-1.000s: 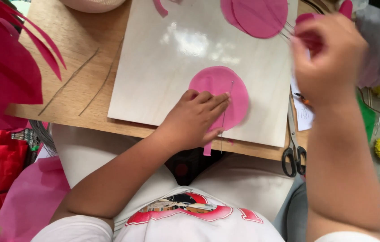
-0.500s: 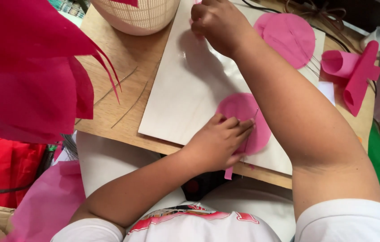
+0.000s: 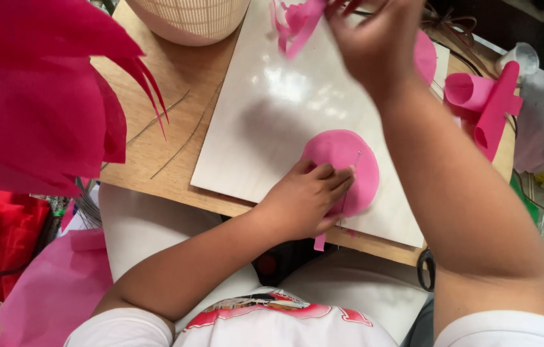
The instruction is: Attaching pink fabric strips to a circular base using a hot glue gun.
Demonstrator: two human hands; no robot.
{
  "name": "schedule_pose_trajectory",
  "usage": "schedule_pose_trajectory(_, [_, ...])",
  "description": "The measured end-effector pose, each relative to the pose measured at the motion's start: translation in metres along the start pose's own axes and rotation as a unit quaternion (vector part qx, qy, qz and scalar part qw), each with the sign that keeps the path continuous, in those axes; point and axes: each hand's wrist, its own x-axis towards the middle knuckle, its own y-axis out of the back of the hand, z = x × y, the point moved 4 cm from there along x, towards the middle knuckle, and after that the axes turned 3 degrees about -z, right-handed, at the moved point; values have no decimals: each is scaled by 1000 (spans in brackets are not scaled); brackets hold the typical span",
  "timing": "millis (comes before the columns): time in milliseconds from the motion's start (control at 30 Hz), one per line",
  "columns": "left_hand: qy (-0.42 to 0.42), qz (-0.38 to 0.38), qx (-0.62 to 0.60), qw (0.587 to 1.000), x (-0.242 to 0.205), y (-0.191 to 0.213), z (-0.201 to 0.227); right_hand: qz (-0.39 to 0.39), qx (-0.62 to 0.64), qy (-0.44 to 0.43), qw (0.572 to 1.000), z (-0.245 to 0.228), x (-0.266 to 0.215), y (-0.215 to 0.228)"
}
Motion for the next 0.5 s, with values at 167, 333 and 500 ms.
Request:
schedule_pose_trajectory(167, [0,75,-24,997,-1,-2,0,-102,70,33,992,-38,-39,-54])
schedule_pose_trajectory(333, [3,40,28,999,-1,-13,1,-156,12,-148,976,-8,-55,-71])
schedule_pose_trajectory(500, [1,43,33,999,-1,-8,1,-127,61,-144,980,-18,-37,-38])
